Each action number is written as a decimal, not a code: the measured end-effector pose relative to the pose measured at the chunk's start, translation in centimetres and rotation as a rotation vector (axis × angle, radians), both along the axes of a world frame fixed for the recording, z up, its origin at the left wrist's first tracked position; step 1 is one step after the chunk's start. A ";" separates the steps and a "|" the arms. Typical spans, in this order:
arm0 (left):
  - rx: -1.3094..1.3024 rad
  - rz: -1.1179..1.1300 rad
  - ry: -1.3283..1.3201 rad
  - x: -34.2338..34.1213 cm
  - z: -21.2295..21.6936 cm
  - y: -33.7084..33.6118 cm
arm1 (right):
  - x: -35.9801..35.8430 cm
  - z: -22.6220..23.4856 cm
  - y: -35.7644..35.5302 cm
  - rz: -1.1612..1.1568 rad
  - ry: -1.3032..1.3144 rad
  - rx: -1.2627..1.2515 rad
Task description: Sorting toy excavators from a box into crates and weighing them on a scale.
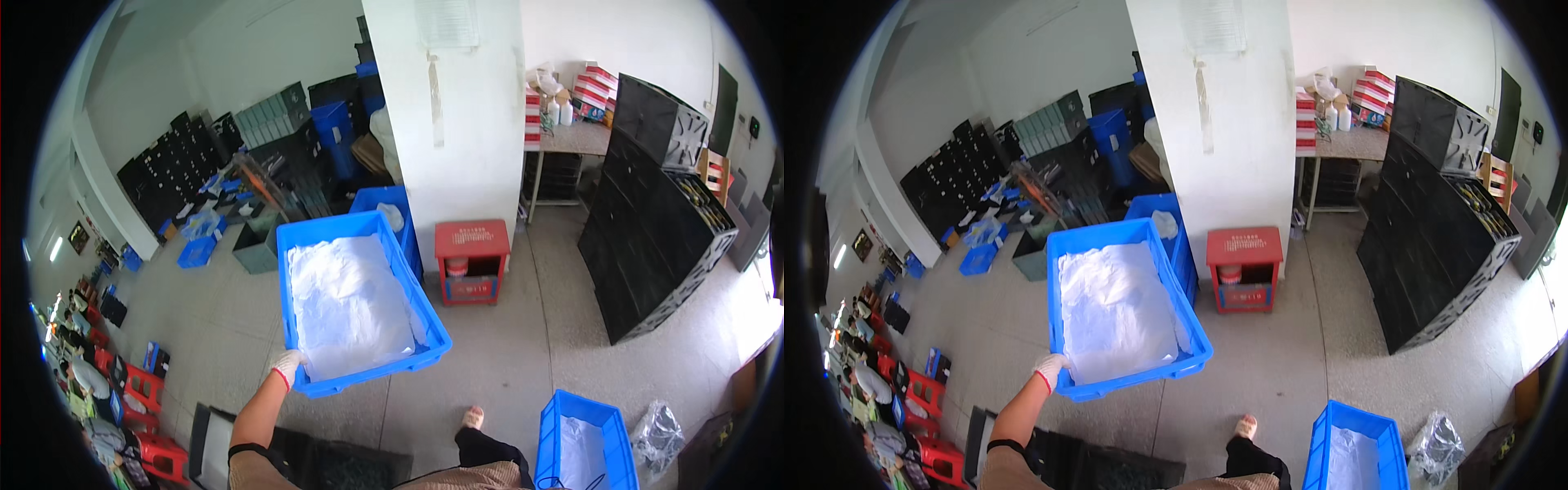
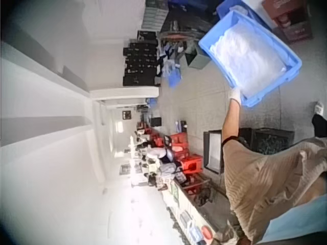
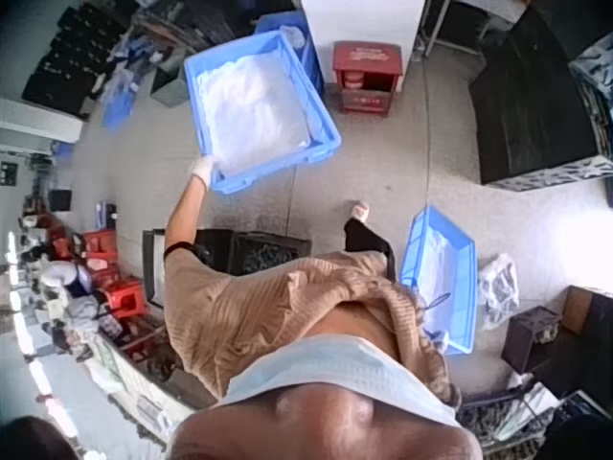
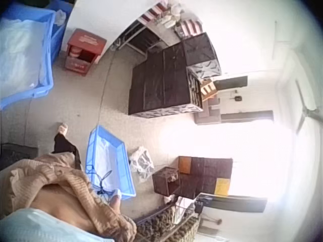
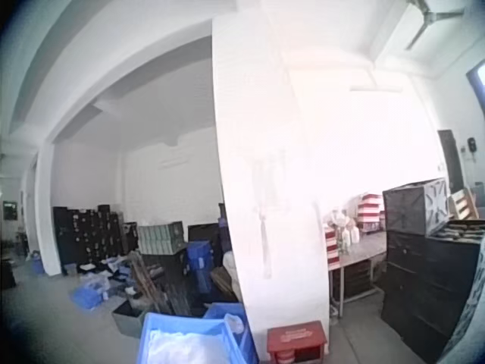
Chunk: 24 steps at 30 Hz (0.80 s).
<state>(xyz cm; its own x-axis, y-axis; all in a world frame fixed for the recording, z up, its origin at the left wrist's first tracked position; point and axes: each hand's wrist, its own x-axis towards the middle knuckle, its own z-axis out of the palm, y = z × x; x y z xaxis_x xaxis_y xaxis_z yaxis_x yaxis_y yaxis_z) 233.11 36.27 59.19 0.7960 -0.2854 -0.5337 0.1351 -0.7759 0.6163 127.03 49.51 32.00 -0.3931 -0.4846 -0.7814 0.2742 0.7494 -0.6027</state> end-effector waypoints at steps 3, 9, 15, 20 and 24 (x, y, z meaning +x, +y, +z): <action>0.287 -0.025 -0.246 2.1 2.8 -7.0 | 7.2 3.1 -8.4 0.005 0.008 -0.028; 0.128 -0.103 -0.206 13.5 3.1 -15.5 | 16.0 5.0 -19.3 0.002 0.006 -0.019; 0.202 -0.207 -0.302 25.2 1.3 -27.4 | 24.6 5.7 -16.6 -0.141 0.042 0.024; 0.107 -0.370 -0.207 40.5 -5.8 -36.3 | 41.0 10.7 -14.3 -0.262 0.087 0.069; 0.172 -0.419 -0.181 44.9 -8.4 -43.1 | 57.8 18.6 -15.3 -0.380 0.063 0.068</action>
